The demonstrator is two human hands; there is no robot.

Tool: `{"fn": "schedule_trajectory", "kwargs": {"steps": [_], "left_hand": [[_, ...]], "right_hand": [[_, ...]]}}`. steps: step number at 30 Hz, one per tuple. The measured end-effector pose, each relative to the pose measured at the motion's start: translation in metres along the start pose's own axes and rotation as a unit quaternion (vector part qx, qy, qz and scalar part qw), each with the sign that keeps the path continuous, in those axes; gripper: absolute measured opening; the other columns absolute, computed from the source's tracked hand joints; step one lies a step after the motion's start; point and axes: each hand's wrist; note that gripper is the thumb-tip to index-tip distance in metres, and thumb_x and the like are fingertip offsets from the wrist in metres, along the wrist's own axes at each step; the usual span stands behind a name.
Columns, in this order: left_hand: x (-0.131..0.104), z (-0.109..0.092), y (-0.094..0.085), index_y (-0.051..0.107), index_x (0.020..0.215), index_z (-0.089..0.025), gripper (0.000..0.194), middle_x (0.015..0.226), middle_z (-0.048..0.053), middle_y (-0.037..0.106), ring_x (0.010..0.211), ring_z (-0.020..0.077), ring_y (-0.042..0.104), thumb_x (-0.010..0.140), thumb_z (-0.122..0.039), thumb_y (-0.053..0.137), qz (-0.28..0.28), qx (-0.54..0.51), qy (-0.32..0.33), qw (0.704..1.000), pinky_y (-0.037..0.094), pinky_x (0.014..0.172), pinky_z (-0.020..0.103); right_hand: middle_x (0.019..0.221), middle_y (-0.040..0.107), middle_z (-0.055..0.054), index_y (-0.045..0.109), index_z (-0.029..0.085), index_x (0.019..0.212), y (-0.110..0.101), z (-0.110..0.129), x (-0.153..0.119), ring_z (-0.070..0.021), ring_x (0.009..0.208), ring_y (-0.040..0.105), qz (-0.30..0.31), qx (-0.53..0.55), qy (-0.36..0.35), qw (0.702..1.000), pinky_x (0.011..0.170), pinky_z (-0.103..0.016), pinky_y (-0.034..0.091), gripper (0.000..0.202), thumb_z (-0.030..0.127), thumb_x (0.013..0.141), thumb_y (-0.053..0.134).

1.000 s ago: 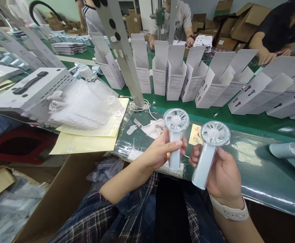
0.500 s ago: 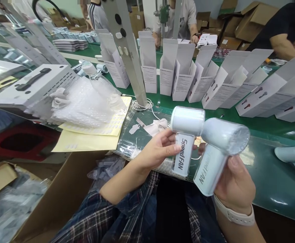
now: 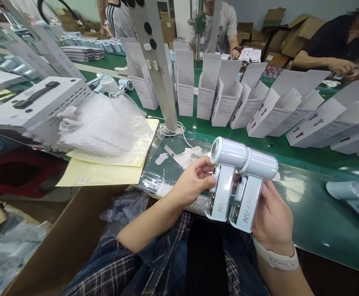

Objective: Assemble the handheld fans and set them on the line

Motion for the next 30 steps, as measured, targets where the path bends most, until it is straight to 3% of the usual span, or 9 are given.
{"fn": "schedule_trajectory", "kwargs": {"steps": [3, 7, 10, 16, 22, 25, 27, 30], "left_hand": [[0.001, 0.004, -0.004, 0.062, 0.115, -0.018, 0.075, 0.106, 0.01, 0.075, 0.085, 0.02, 0.074, 0.065, -0.066, 0.093, -0.006, 0.007, -0.011, 1.0, 0.058, 0.07, 0.027], [0.001, 0.007, -0.004, 0.063, 0.117, -0.019, 0.076, 0.116, 0.012, 0.073, 0.088, 0.0197, 0.073, 0.066, -0.067, 0.093, -0.008, 0.017, -0.024, 1.0, 0.055, 0.071, 0.025], [0.002, 0.006, -0.001, 0.064, 0.117, -0.019, 0.075, 0.119, 0.011, 0.071, 0.086, 0.0178, 0.071, 0.066, -0.066, 0.093, 0.005, 0.014, -0.021, 1.0, 0.054, 0.071, 0.025], [0.002, -0.001, -0.002, 0.069, 0.118, -0.017, 0.074, 0.116, 0.01, 0.069, 0.09, 0.0194, 0.069, 0.065, -0.062, 0.095, 0.076, 0.038, -0.027, 0.996, 0.054, 0.074, 0.027], [0.0, -0.008, -0.006, 0.075, 0.118, -0.017, 0.062, 0.136, 0.013, 0.065, 0.113, 0.0258, 0.066, 0.078, -0.061, 0.087, 0.088, 0.145, 0.027, 0.985, 0.054, 0.089, 0.031], [-0.001, -0.009, -0.009, 0.075, 0.12, -0.017, 0.054, 0.138, 0.014, 0.066, 0.122, 0.0315, 0.066, 0.079, -0.05, 0.086, 0.087, 0.227, 0.065, 0.968, 0.057, 0.095, 0.037], [0.0, -0.008, -0.013, 0.075, 0.121, -0.018, 0.052, 0.139, 0.015, 0.067, 0.127, 0.0335, 0.065, 0.077, -0.042, 0.088, 0.094, 0.283, 0.123, 0.947, 0.056, 0.105, 0.041], [0.003, -0.005, -0.021, 0.076, 0.123, -0.023, 0.038, 0.147, 0.013, 0.065, 0.136, 0.0306, 0.063, 0.088, -0.038, 0.081, 0.111, 0.362, 0.238, 0.895, 0.047, 0.121, 0.045]], "right_hand": [[0.098, 0.083, -0.005, 0.077, 0.028, 0.118, 0.002, -0.003, 0.002, -0.0312, 0.087, 0.08, -0.004, 0.015, 0.011, 1.0, 0.079, -0.048, 0.068, 0.031, 0.038, 0.089, 0.076], [0.089, 0.082, -0.003, 0.079, 0.026, 0.106, 0.003, -0.002, 0.002, -0.0249, 0.077, 0.079, -0.008, 0.025, 0.031, 0.999, 0.069, -0.037, 0.067, 0.021, 0.029, 0.087, 0.074], [0.089, 0.081, -0.002, 0.08, 0.026, 0.107, -0.002, 0.0, 0.002, -0.024, 0.078, 0.077, -0.006, 0.026, 0.019, 0.999, 0.071, -0.036, 0.066, 0.021, 0.033, 0.088, 0.072], [0.105, 0.081, -0.004, 0.072, 0.03, 0.132, -0.014, -0.005, -0.002, -0.0298, 0.096, 0.077, -0.016, -0.032, -0.049, 0.998, 0.096, -0.05, 0.062, 0.047, 0.044, 0.086, 0.076], [0.115, 0.08, -0.012, 0.066, 0.022, 0.14, -0.017, -0.007, 0.001, -0.0349, 0.105, 0.076, -0.025, -0.104, -0.056, 0.993, 0.099, -0.054, 0.06, 0.076, 0.05, 0.073, 0.091], [0.125, 0.077, -0.015, 0.06, 0.021, 0.148, -0.023, -0.009, 0.003, -0.0354, 0.112, 0.075, 0.017, -0.206, -0.113, 0.972, 0.1, -0.051, 0.06, 0.086, 0.043, 0.073, 0.095], [0.129, 0.077, -0.014, 0.052, 0.024, 0.155, -0.027, -0.01, 0.003, -0.0345, 0.117, 0.074, 0.077, -0.258, -0.165, 0.949, 0.101, -0.048, 0.06, 0.092, 0.036, 0.074, 0.095], [0.142, 0.071, -0.013, 0.054, 0.03, 0.153, -0.029, -0.009, 0.002, -0.0332, 0.131, 0.068, 0.191, -0.259, -0.213, 0.923, 0.105, -0.045, 0.06, 0.077, 0.035, 0.085, 0.088]]}}
Point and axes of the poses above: each hand's wrist, its own x-axis towards the middle knuckle, its own y-axis out of the palm, z = x × y
